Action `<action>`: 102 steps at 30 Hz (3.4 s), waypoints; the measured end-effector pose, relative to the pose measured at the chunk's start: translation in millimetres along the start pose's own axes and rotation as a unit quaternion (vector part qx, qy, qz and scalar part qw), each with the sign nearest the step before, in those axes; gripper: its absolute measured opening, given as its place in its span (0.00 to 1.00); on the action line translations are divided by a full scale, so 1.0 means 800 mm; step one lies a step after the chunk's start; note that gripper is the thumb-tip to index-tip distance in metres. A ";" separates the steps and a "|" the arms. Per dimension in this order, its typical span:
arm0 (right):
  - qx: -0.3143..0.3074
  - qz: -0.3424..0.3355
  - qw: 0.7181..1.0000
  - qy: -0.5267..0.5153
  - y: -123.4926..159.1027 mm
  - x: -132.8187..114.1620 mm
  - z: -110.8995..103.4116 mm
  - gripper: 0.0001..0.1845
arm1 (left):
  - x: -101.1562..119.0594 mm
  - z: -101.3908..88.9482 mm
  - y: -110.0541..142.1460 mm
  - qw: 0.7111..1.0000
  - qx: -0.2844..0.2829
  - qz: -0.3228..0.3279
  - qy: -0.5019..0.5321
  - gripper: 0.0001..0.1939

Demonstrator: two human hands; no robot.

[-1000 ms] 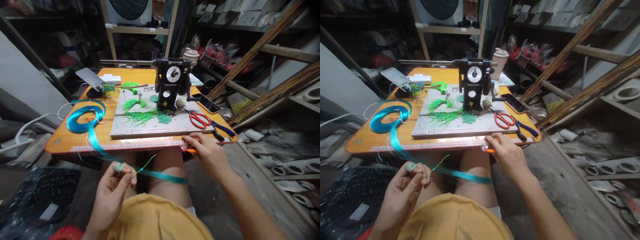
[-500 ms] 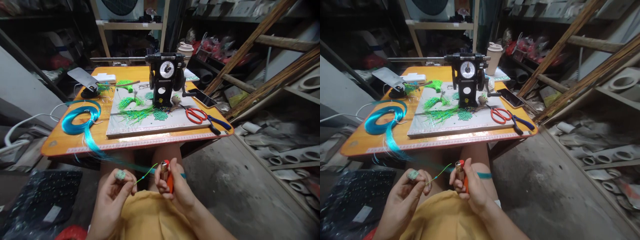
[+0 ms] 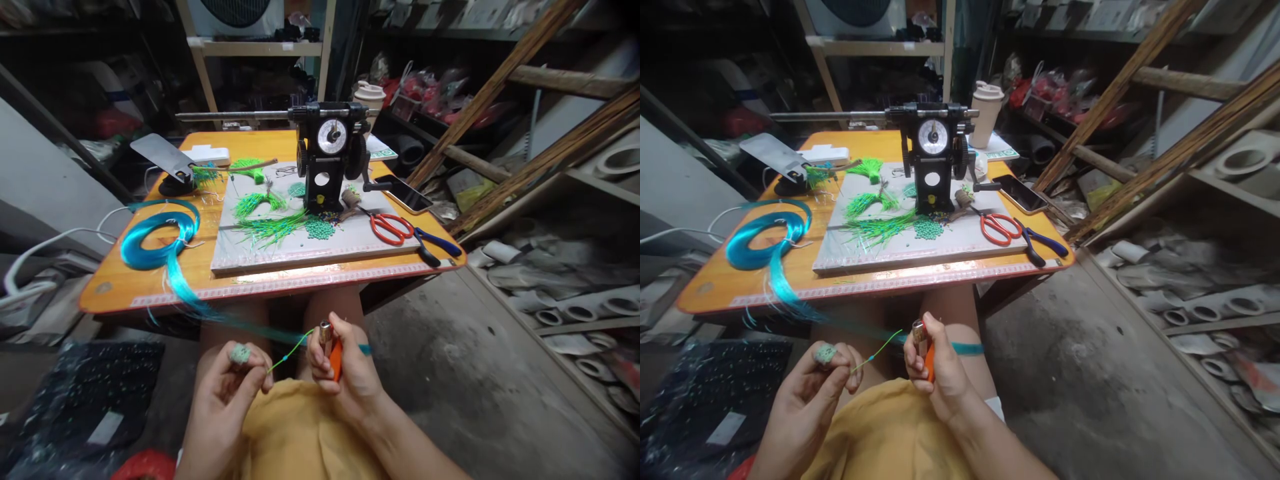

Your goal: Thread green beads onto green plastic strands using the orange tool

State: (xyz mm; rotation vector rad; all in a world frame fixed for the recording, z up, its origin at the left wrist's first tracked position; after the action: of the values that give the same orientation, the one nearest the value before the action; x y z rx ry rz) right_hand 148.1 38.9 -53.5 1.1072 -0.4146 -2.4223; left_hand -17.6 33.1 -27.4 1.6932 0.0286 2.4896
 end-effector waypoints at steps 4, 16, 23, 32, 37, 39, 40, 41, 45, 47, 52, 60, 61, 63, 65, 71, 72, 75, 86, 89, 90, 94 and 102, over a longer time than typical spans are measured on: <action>0.000 0.010 1.000 0.002 0.002 0.004 0.003 0.33 | -0.001 -0.001 0.000 1.000 -0.002 -0.001 -0.003 0.09; -0.004 0.043 0.999 0.027 0.006 0.006 0.012 0.35 | -0.001 -0.002 0.000 1.000 0.022 0.003 -0.003 0.10; 0.173 -0.323 0.817 0.445 0.021 -0.082 -0.037 0.28 | 0.004 0.005 0.001 0.999 0.046 -0.008 0.010 0.13; 0.244 -0.494 0.264 0.792 0.028 -0.164 -0.040 0.20 | 0.004 0.008 -0.004 1.000 0.020 -0.003 -0.003 0.11; 0.062 -0.583 0.296 0.754 0.070 -0.125 0.015 0.25 | 0.006 0.007 -0.009 0.998 0.023 0.000 -0.063 0.11; -0.003 -0.571 0.300 0.764 0.077 -0.112 0.033 0.23 | 0.008 0.011 -0.010 0.997 0.016 -0.007 -0.081 0.11; -0.015 -0.564 0.296 0.771 0.077 -0.108 0.039 0.21 | 0.008 0.013 -0.010 0.996 0.009 -0.009 -0.086 0.11; -0.022 -0.560 0.293 0.775 0.076 -0.105 0.043 0.20 | 0.009 0.015 -0.009 0.996 0.005 -0.010 -0.087 0.11; -0.024 -0.566 0.306 0.765 0.068 -0.101 0.039 0.18 | 0.007 0.018 -0.008 0.997 0.001 -0.012 -0.074 0.08; 0.011 -0.564 0.372 0.737 0.063 -0.105 0.027 0.16 | 0.007 0.018 -0.010 0.998 0.004 -0.005 -0.062 0.09; 0.135 -0.374 0.835 0.381 0.039 -0.113 -0.021 0.01 | 0.006 0.022 -0.015 0.999 0.011 -0.036 -0.034 0.10; 0.073 -0.184 0.976 0.092 0.020 -0.069 0.002 0.15 | 0.006 0.046 -0.020 0.999 0.040 -0.024 -0.011 0.09; 0.064 -0.174 0.979 0.081 0.019 -0.065 0.004 0.14 | 0.007 0.049 -0.020 0.999 0.043 -0.018 -0.007 0.09; 0.043 -0.153 0.986 0.054 0.019 -0.058 0.007 0.12 | 0.011 0.052 -0.022 0.999 0.036 -0.004 -0.010 0.08; 0.025 -0.139 0.990 0.031 0.019 -0.053 0.008 0.10 | 0.014 0.054 -0.024 1.000 0.019 0.008 -0.022 0.08; 0.010 -0.148 0.989 0.023 0.023 -0.049 0.009 0.06 | 0.023 0.060 -0.023 0.996 -0.046 0.009 -0.075 0.11; 0.007 -0.150 0.988 0.022 0.024 -0.049 0.009 0.05 | 0.024 0.064 -0.022 0.995 -0.062 0.002 -0.074 0.12; -0.005 -0.167 0.985 0.038 0.028 -0.052 0.012 0.04 | 0.026 0.074 -0.020 0.992 -0.109 -0.029 -0.052 0.15; -0.018 -0.215 0.965 0.150 0.037 -0.066 0.026 0.03 | 0.021 0.075 -0.015 0.992 -0.109 -0.056 -0.031 0.12; -0.027 -0.195 0.971 0.133 0.037 -0.066 0.029 0.04 | 0.018 0.072 -0.017 0.993 -0.089 -0.075 -0.017 0.12; -0.035 -0.186 0.974 0.126 0.036 -0.065 0.029 0.04 | 0.018 0.071 -0.018 0.993 -0.086 -0.080 -0.012 0.13; -0.034 -0.164 0.983 0.080 0.034 -0.056 0.028 0.05 | 0.018 0.073 -0.022 0.995 -0.062 -0.076 0.014 0.15; 0.032 -0.142 0.989 -0.029 0.027 -0.040 0.037 0.09 | 0.018 0.079 -0.021 0.995 0.012 -0.063 0.072 0.15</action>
State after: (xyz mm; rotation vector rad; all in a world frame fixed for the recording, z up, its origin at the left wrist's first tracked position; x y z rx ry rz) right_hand 149.7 39.1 -5.2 1.1957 -0.3763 -2.7115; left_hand 37.2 47.4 7.4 1.4686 0.1737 2.5195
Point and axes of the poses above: each hand's wrist, its own y-axis away from the middle knuckle, its own z-axis out of the palm, x = y × z, the point moved 4 cm from there along -y, towards the middle knuckle, and after that the axes turned 8 degrees about y, right-handed, at the moved point
